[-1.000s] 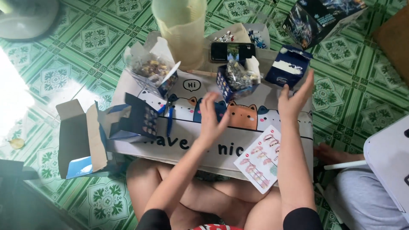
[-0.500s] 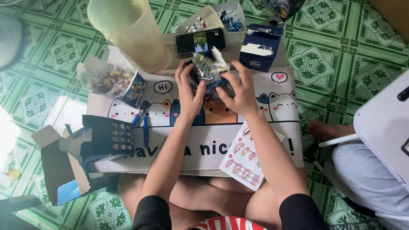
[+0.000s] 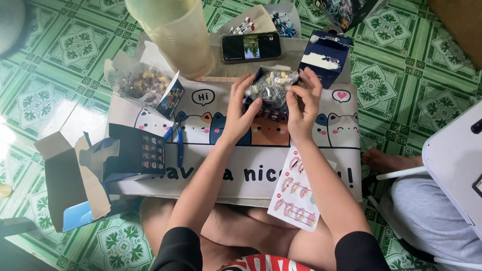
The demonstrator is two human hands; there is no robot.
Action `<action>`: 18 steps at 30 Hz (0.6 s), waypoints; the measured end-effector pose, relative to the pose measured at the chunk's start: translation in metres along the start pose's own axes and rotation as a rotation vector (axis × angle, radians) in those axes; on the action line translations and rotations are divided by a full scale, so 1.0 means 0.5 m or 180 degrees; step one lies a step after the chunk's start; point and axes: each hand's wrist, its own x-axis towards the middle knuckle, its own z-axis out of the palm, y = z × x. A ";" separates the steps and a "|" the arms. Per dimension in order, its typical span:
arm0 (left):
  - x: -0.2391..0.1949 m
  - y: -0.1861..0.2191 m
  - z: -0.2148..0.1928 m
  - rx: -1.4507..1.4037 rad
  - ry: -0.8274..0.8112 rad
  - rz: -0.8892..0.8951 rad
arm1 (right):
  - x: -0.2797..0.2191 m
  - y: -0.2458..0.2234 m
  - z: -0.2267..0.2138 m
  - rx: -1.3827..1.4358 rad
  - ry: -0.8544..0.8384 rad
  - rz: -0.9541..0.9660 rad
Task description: The person packs small plastic toy figures into small blue boxes. They open the boxes, place the figures inside, and close the flaps. The person also handles instruction sheets and plastic bags containing the figures.
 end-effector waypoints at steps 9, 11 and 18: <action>-0.001 -0.015 0.006 -0.0237 -0.0843 -0.0122 | 0.004 0.060 -0.034 0.0833 0.0344 0.0785; -0.010 -0.030 0.009 -0.0101 -0.0705 -0.0068 | 0.000 0.063 -0.034 0.0856 0.0213 0.0897; -0.018 -0.061 0.030 0.1700 0.0984 0.1179 | -0.002 0.015 -0.006 0.0489 -0.0702 0.0370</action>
